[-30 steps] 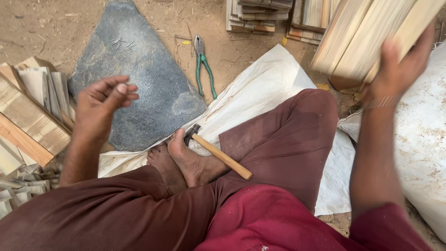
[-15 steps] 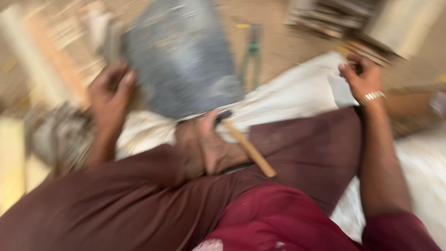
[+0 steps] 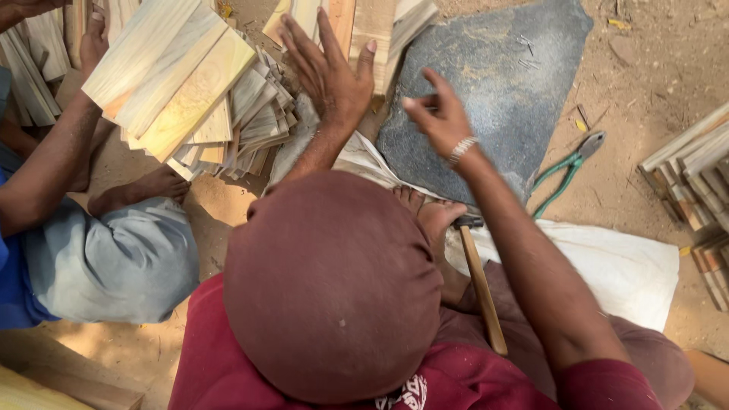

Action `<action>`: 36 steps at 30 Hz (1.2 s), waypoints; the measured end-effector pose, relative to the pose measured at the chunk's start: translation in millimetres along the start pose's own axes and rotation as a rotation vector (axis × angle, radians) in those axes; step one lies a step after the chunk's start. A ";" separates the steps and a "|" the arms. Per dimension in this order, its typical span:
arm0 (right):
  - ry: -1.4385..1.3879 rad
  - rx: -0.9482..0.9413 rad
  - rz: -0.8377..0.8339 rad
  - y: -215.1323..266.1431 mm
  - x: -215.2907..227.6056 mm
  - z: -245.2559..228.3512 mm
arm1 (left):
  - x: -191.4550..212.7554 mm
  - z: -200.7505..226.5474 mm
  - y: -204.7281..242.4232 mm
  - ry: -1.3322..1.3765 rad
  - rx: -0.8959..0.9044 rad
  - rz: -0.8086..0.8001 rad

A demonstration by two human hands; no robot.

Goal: The person sits on the ground and assembles small wooden frames by nailing thin strips to rectangular boards using a hammer. They repeatedly pick up boards, align strips, hammer nails, and stack the finished frames.

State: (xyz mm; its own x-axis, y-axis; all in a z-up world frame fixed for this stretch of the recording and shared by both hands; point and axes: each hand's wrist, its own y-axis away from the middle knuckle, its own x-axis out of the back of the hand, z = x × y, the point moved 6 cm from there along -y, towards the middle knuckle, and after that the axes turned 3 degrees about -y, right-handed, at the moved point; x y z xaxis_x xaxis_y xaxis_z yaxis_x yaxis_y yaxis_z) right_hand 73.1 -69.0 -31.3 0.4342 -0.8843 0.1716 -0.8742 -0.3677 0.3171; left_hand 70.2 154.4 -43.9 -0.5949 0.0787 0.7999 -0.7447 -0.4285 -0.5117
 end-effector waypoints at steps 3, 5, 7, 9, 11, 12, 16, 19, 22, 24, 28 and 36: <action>-0.074 -0.056 0.032 -31.6 -39.1 1.4 | -17.1 -24.4 -11.7 -0.100 0.158 -0.275; -0.092 0.024 0.086 -51.6 -56.2 2.5 | -23.6 -31.5 -8.3 -0.089 0.231 -0.429; -0.097 0.096 0.112 -59.6 -66.7 7.6 | -15.0 -30.9 -6.2 -0.035 0.217 -0.436; -0.088 0.159 0.124 -58.5 -72.4 11.8 | 2.6 -20.0 -1.7 0.005 0.118 -0.301; -0.100 0.280 0.168 -47.9 -66.7 10.4 | 10.9 -16.7 7.5 0.096 0.149 -0.295; -0.107 0.341 0.189 -39.8 -64.7 8.2 | 10.9 -21.3 13.6 0.161 0.235 -0.354; -0.526 0.075 0.123 -20.2 -61.5 19.7 | 28.1 -25.2 38.1 0.408 0.311 -0.286; -0.630 0.064 0.087 -8.0 -58.1 18.2 | 35.1 -27.8 57.2 0.585 0.485 -0.336; -0.603 0.130 0.137 13.1 -44.3 29.0 | 44.5 -12.5 77.9 0.967 0.572 -0.380; -0.604 0.189 0.203 37.0 -29.3 44.0 | 45.6 8.4 93.4 1.181 0.584 -0.459; -0.438 0.251 0.494 113.6 10.6 84.4 | 33.4 63.9 116.6 1.393 0.303 -0.728; -0.841 -0.064 0.791 176.2 21.8 153.3 | -34.6 141.2 153.0 1.073 0.051 -1.344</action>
State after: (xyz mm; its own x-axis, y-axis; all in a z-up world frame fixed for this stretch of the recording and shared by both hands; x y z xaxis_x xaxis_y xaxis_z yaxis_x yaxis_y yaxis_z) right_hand -104.8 -197.2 -114.6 -0.5327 -0.7817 -0.3244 -0.8140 0.3683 0.4492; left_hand 19.5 -40.9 -105.7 0.4534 0.8890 0.0642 -0.8542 0.4128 0.3162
